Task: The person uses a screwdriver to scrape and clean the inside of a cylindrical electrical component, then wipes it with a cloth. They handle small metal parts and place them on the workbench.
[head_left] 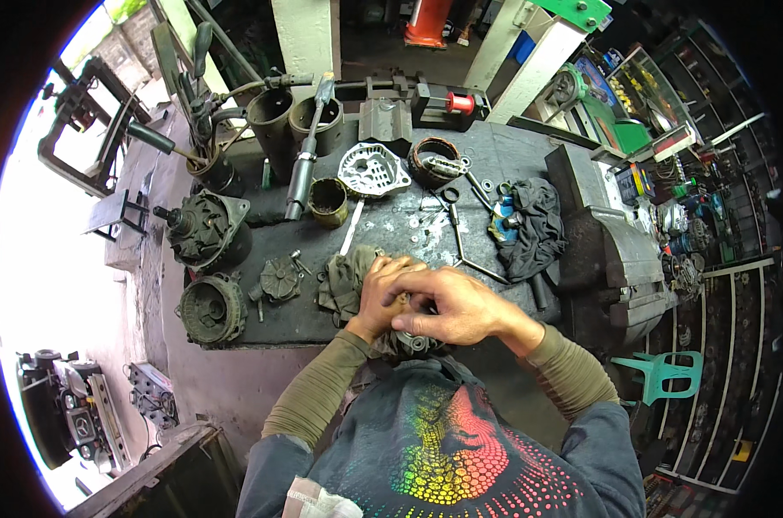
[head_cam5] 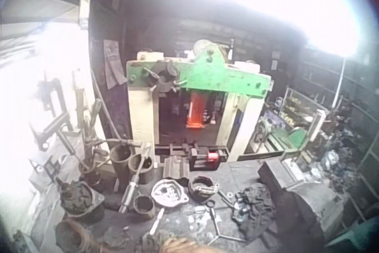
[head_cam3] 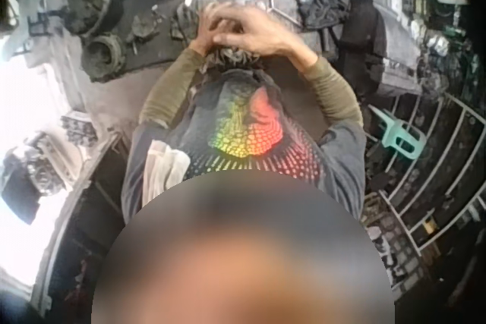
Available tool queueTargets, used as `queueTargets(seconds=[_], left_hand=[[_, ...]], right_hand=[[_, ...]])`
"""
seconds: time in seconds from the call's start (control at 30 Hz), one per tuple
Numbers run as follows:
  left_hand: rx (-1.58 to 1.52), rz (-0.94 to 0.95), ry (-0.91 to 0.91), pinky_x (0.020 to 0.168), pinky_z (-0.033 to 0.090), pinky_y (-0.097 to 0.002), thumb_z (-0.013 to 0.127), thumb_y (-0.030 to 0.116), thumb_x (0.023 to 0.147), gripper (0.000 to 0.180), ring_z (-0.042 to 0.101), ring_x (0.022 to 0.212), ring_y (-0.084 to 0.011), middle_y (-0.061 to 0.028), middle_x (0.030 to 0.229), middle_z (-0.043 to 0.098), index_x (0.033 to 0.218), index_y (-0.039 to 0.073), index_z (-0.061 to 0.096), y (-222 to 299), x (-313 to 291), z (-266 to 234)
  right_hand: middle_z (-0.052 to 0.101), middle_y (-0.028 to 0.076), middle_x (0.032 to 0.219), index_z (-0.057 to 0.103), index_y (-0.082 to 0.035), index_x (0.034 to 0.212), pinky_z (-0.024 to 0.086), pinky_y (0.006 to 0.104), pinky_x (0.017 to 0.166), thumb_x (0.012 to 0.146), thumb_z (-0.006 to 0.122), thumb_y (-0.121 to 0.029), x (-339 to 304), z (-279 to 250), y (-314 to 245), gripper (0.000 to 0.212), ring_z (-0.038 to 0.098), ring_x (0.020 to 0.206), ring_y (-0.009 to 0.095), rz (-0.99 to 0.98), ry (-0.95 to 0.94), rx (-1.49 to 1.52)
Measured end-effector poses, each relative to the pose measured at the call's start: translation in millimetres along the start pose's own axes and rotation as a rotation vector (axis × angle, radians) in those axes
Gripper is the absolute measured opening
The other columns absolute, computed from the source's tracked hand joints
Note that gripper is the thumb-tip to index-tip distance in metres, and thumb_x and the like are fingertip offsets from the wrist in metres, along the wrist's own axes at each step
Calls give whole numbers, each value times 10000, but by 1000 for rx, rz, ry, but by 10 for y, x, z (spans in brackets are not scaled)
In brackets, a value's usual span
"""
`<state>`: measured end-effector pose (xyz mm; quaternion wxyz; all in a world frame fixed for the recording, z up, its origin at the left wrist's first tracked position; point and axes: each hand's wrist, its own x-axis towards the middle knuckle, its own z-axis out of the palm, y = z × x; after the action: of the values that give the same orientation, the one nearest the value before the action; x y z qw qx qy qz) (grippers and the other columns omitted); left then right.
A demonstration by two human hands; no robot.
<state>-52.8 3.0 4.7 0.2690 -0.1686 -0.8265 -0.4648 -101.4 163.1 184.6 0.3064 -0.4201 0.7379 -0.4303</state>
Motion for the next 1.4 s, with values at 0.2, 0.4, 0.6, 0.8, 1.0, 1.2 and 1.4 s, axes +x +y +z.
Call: queueTargets(seconds=[0.2, 0.4, 0.6, 0.8, 1.0, 1.2, 1.4], left_hand=[[118, -88, -36, 964, 504, -455, 845, 252, 800, 309, 724, 1144, -301, -88, 1095, 801, 1043, 71, 780, 110, -33, 78], [145, -151, -9, 928, 495, -499, 869, 220, 739, 285, 720, 1132, -338, -85, 1037, 792, 977, 95, 776, 118, 6, 76], [208, -151, -106, 979, 449, -432, 895, 388, 831, 571, 681, 1098, -276, -91, 1110, 751, 1318, 137, 737, 150, 12, 23], [237, -147, -80, 1013, 440, -445, 894, 402, 815, 478, 676, 1135, -264, -50, 1124, 759, 1173, 118, 757, 158, 54, 35], [209, -169, -73, 1010, 437, -437, 889, 410, 814, 400, 675, 1170, -265, -36, 1145, 777, 1071, 124, 780, 177, 46, 25], [200, -179, -146, 1014, 450, -434, 905, 439, 809, 425, 678, 1190, -265, -25, 1177, 787, 1082, 133, 794, 188, 81, 1], [201, -175, -134, 1015, 440, -426, 900, 414, 812, 396, 678, 1178, -243, -27, 1161, 785, 1085, 143, 806, 206, 81, -4]], right_hand=[[708, 42, 875, 715, 32, 1012, 520, 284, 739, 1000, 718, -69, -17, 413, 88, 102, 619, 812, 88, 92, 538, 370], [658, -18, 841, 714, -6, 965, 463, 246, 669, 967, 788, -129, 88, 524, 50, 144, 559, 760, 40, 150, 665, 391], [573, 29, 809, 608, 27, 1218, 492, 297, 670, 944, 694, -386, -229, -548, -317, 503, 550, 682, 136, -170, 573, 564], [491, 49, 640, 585, -26, 1158, 418, 315, 431, 1096, 646, -371, -266, -223, -323, 356, 439, 467, 140, -52, 526, 834], [608, 147, 748, 637, -12, 1227, 450, 430, 625, 1044, 725, -248, -702, 50, 268, 312, 600, 631, 290, 431, 354, -314], [730, 154, 950, 726, -68, 1141, 544, 528, 718, 983, 733, -206, -703, -115, 594, 210, 713, 875, 428, 147, 380, -549], [712, 95, 936, 759, -113, 1145, 563, 475, 751, 909, 748, -148, -561, -152, 736, 239, 725, 898, 361, 66, 201, -753]])
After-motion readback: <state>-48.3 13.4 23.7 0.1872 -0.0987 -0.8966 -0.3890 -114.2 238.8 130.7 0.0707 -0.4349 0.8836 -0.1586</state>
